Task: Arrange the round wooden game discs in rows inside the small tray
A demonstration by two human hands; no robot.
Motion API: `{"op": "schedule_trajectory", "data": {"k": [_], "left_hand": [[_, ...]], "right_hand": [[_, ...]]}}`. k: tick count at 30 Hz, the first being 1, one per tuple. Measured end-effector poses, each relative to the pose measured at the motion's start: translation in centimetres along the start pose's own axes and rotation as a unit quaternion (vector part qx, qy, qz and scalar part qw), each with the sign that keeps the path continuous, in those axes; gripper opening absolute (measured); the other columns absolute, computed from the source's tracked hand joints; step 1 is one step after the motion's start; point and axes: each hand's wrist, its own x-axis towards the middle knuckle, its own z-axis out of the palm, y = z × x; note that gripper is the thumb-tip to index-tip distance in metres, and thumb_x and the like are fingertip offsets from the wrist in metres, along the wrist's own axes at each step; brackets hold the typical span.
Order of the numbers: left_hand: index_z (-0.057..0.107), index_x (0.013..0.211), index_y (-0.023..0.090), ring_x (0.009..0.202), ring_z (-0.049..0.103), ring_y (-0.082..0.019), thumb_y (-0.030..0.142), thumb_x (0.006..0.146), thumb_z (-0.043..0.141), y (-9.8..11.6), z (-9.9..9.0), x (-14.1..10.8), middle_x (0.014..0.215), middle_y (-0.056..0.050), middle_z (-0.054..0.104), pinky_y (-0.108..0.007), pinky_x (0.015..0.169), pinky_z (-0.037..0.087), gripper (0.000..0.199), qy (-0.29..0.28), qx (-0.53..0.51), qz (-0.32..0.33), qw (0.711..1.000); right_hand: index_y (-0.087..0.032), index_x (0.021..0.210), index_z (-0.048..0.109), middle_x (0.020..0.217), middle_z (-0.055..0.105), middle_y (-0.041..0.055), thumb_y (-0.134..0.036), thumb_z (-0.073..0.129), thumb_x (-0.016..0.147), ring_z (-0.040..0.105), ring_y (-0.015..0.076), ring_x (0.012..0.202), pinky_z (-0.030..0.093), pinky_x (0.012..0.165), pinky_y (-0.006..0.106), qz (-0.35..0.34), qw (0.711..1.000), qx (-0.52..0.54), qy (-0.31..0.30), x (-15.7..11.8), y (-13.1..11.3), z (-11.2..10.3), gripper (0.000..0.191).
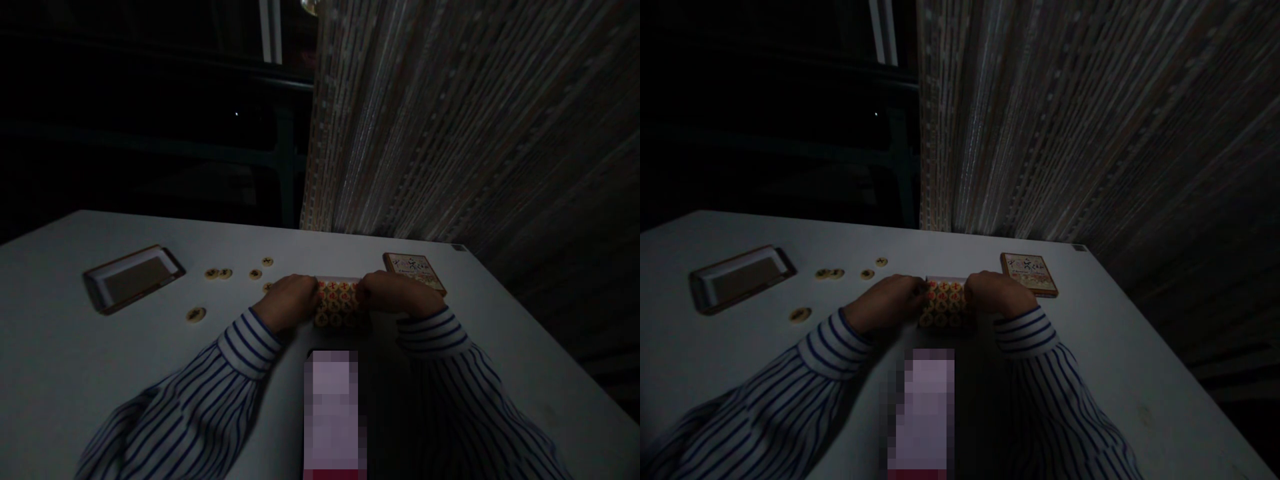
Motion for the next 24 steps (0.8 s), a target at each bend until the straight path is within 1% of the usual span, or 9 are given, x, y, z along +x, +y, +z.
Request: {"op": "schedule_trajectory", "data": {"k": [6, 10, 16, 19, 24], "left_hand": [[0.063, 0.089, 0.015, 0.077, 0.061, -0.021, 0.035, 0.083, 0.038, -0.03, -0.01, 0.09, 0.086, -0.012, 0.066, -0.029, 0.063, 0.042, 0.033, -0.013, 0.004, -0.005, 1.0], [0.062, 0.09, 0.015, 0.08, 0.06, -0.021, 0.035, 0.083, 0.038, -0.15, 0.13, 0.16, 0.088, -0.012, 0.066, -0.03, 0.065, 0.042, 0.032, -0.011, 0.004, -0.004, 1.0], [0.062, 0.09, 0.015, 0.081, 0.061, -0.02, 0.034, 0.083, 0.038, -0.28, 0.16, 0.08, 0.088, -0.012, 0.066, -0.029, 0.066, 0.042, 0.031, -0.006, -0.012, 0.003, 1.0], [0.062, 0.088, 0.015, 0.079, 0.061, -0.021, 0.034, 0.083, 0.038, -0.24, 0.06, 0.0, 0.086, -0.012, 0.066, -0.029, 0.064, 0.042, 0.031, 0.0, -0.013, 0.005, 1.0], [0.063, 0.087, 0.015, 0.077, 0.061, -0.021, 0.034, 0.083, 0.039, -0.16, -0.01, 0.07, 0.085, -0.012, 0.066, -0.028, 0.063, 0.042, 0.031, -0.008, -0.008, 0.004, 1.0]], "right_hand": [[-0.015, 0.091, 0.067, 0.087, 0.067, 0.0125, -0.023, 0.043, 0.074, 0.062, 0.0196, 0.07, 0.043, 0.056, 0.027, 0.003, 1.0, 0.002, -0.006, -0.11, -0.11, -0.14, 0.03], [-0.014, 0.093, 0.067, 0.09, 0.067, 0.0137, -0.023, 0.044, 0.074, 0.062, 0.0205, 0.072, 0.044, 0.057, 0.028, 0.01, 1.0, 0.009, -0.013, -0.22, -0.24, -0.34, 0.031], [-0.014, 0.091, 0.067, 0.088, 0.067, 0.0126, -0.022, 0.044, 0.074, 0.062, 0.0186, 0.071, 0.043, 0.057, 0.026, 0.013, 1.0, 0.011, -0.014, -0.49, -0.5, -0.65, 0.029], [-0.015, 0.089, 0.067, 0.087, 0.067, 0.0118, -0.022, 0.044, 0.075, 0.062, 0.0182, 0.07, 0.042, 0.057, 0.026, 0.01, 1.0, 0.005, -0.007, -0.42, -0.45, -0.5, 0.028], [-0.015, 0.091, 0.067, 0.089, 0.067, 0.0124, -0.024, 0.044, 0.077, 0.062, 0.0181, 0.07, 0.043, 0.057, 0.026, 0.012, 1.0, -0.002, -0.008, -0.18, -0.28, -0.26, 0.029]]}}
